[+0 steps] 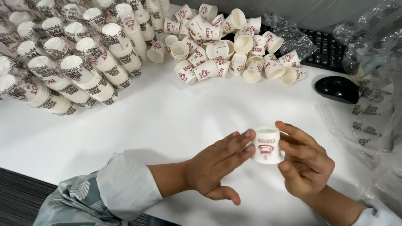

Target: The recorder is stacking paper cups and then placing a stack into a plastic sleeve for packaging.

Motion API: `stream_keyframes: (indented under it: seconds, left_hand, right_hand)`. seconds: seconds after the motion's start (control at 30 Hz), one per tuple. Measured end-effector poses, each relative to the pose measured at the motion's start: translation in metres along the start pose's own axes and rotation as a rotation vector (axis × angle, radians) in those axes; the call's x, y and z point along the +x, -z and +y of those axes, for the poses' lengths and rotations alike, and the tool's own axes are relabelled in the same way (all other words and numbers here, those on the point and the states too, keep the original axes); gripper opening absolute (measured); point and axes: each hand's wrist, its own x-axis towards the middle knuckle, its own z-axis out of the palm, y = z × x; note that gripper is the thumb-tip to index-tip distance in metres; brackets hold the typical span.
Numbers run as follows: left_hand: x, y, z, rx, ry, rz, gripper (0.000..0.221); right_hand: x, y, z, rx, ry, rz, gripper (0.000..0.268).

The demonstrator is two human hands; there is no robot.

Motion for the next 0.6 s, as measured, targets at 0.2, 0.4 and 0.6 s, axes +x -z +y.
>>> stream_keyframes:
  seconds: [0.2,0.4,0.6]
  left_hand:
    - [0.007,0.003,0.004,-0.075,0.063,0.057,0.071]
    - [0.013,0.005,0.007,-0.029,0.084,0.067,0.056]
    - [0.012,0.003,0.003,-0.086,0.186,0.180,0.046]
  right_hand:
    - [0.016,-0.013,-0.017,0.007,0.008,-0.095,0.020]
    - [0.019,-0.011,-0.013,-0.003,0.021,-0.084,0.023]
    - [0.022,-0.012,-0.005,0.098,-0.083,-0.122,0.027]
